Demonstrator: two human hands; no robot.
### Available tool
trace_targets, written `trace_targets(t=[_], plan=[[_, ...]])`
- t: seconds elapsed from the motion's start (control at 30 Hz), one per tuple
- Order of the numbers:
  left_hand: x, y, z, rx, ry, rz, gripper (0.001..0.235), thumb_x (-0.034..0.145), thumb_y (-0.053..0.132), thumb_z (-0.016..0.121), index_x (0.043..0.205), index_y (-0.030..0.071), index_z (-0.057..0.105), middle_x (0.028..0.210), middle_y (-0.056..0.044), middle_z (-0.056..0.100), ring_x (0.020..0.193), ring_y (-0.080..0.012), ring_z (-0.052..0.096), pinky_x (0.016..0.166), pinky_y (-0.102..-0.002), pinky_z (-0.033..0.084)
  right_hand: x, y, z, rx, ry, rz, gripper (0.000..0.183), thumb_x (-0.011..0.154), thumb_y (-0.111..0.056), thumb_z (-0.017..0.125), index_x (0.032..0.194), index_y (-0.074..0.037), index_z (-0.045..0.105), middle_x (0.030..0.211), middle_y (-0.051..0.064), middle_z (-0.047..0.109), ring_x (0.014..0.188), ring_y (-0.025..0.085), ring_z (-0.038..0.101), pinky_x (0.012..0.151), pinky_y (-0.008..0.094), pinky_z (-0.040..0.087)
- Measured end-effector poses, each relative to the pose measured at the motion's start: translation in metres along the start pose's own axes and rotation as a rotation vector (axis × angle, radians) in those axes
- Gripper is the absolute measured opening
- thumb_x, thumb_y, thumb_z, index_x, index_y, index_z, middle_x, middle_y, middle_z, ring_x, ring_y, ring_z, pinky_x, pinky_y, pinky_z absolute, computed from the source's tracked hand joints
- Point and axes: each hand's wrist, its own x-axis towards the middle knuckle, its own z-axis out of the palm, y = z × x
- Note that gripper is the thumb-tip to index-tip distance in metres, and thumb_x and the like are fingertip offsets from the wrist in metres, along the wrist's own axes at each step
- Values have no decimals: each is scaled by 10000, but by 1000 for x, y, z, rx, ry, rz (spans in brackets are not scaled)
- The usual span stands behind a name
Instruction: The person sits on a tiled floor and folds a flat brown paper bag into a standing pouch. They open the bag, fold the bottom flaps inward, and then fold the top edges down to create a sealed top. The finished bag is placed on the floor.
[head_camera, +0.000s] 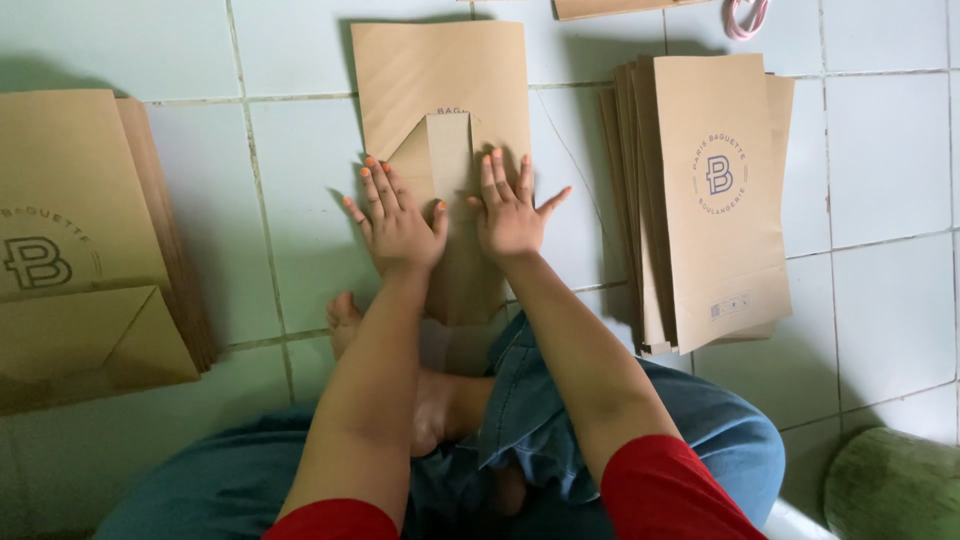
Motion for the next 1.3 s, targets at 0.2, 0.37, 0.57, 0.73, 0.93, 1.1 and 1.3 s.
trace_targets(t=[0.2,0.37,0.57,0.73,0.93,1.1,1.3], plan=[[0,-2,-11,10,-129,7,966,948,588,499,1636,-5,167,1737,-170,49,1616,-282,5,1266,-647,-30,47,-32,-32,-91,-63,9,605,1097,-523,101,1658,-301,59,1721,-155,-40,1582,254,-125,1087,877,-124],[5,-3,-11,-20,-201,-22,967,953,617,417,1642,9,115,1733,-180,22,1615,-287,-27,1267,-638,-42,51,-51,-52,21,-74,69,715,1063,-632,149,1666,-253,84,1721,-116,-59,1583,292,-101,1105,866,-57],[1,-7,2,32,-14,17,935,894,536,493,1615,-6,249,1705,-205,190,1601,-315,126,1254,-642,55,40,-90,-64,122,-112,219,1141,954,-741,527,1653,-65,-71,1717,143,-165,1560,426,-171,1116,852,19],[3,-3,-4,57,-91,-18,1012,874,552,537,1640,-4,179,1728,-188,112,1607,-315,64,1268,-614,33,67,-100,-54,217,-45,337,1050,1005,-727,423,1651,-52,-56,1717,165,-153,1559,432,-172,1082,879,-10],[8,4,-31,78,-393,-66,936,997,629,331,1649,48,-4,1729,-149,-109,1599,-288,-147,1279,-598,-81,92,-105,-44,332,-16,431,982,1040,-705,391,1638,-100,-100,1707,105,-212,1561,342,-231,1040,923,-77],[8,4,-31,116,-422,-66,880,1037,582,290,1653,39,-29,1725,-151,-135,1586,-294,-177,1257,-604,-114,96,-103,-45,423,-17,468,874,1076,-677,334,1643,-183,-113,1711,14,-212,1567,274,-231,1036,923,-102],[9,2,-26,10,-349,-53,957,991,635,349,1651,23,22,1730,-169,-74,1601,-298,-104,1259,-629,-74,143,-51,18,677,6,335,776,1058,-764,234,1649,-343,-39,1717,-77,-156,1576,212,-196,1025,928,-112]])
